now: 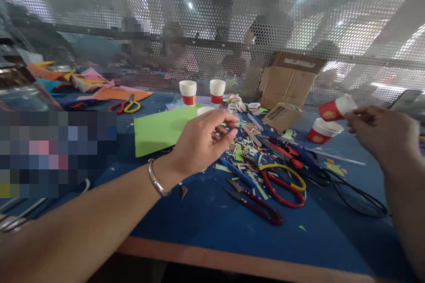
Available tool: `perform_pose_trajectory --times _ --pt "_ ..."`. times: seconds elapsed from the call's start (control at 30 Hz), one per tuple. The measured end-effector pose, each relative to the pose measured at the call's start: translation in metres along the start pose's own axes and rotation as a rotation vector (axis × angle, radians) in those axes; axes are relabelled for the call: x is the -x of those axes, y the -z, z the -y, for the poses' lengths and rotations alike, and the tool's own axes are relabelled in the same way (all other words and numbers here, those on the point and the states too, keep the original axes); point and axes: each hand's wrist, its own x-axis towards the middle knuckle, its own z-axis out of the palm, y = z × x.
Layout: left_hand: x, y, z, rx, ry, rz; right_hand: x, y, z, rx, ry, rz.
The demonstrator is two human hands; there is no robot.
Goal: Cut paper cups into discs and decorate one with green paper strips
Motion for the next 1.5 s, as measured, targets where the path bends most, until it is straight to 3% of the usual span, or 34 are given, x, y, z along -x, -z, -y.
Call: perform_pose_trajectory --times 0.17,0.27,0.37,0.57,0.73,0.9,1.03,1.17,1.33,1.5 --pt "-0.004 0.013 0.007 -0.05 0.004 -0.119 0.001 -0.006 -0.001 0.218 -0.097 0.163" --pt "-0.011 0.027 0.023 -0.149 0.028 -0.265 0.003 -0.007 0.002 0.292 -0.108 0.221" --pt "-0.017 0.037 0.044 -0.231 0.079 -0.327 0.003 -0.007 0.004 0.334 -0.12 0.258" --pt "-0.015 0.028 0.071 -0.395 0.197 -0.133 0.004 -0.004 0.009 0.387 -0.123 0.296" --pt "-0.013 0.013 0.081 -0.229 0.303 0.003 0.008 -0.002 0.011 0.376 -0.087 0.311" --pt "-0.017 0.008 0.092 -0.045 0.378 -0.024 0.01 -0.004 0.011 0.317 -0.06 0.287" --pt "-0.018 0.006 0.088 0.164 0.428 -0.126 0.012 -0.002 0.017 0.28 -0.079 0.17" --pt "-0.017 0.004 0.074 0.46 0.502 -0.131 0.013 -0.001 0.022 0.258 -0.11 0.194" --pt "-0.017 0.003 0.06 0.511 0.498 -0.199 0.012 -0.007 0.014 0.217 -0.151 0.231" --pt "-0.017 0.005 0.055 0.514 0.451 -0.26 0.008 -0.009 0.007 0.112 -0.16 0.129"
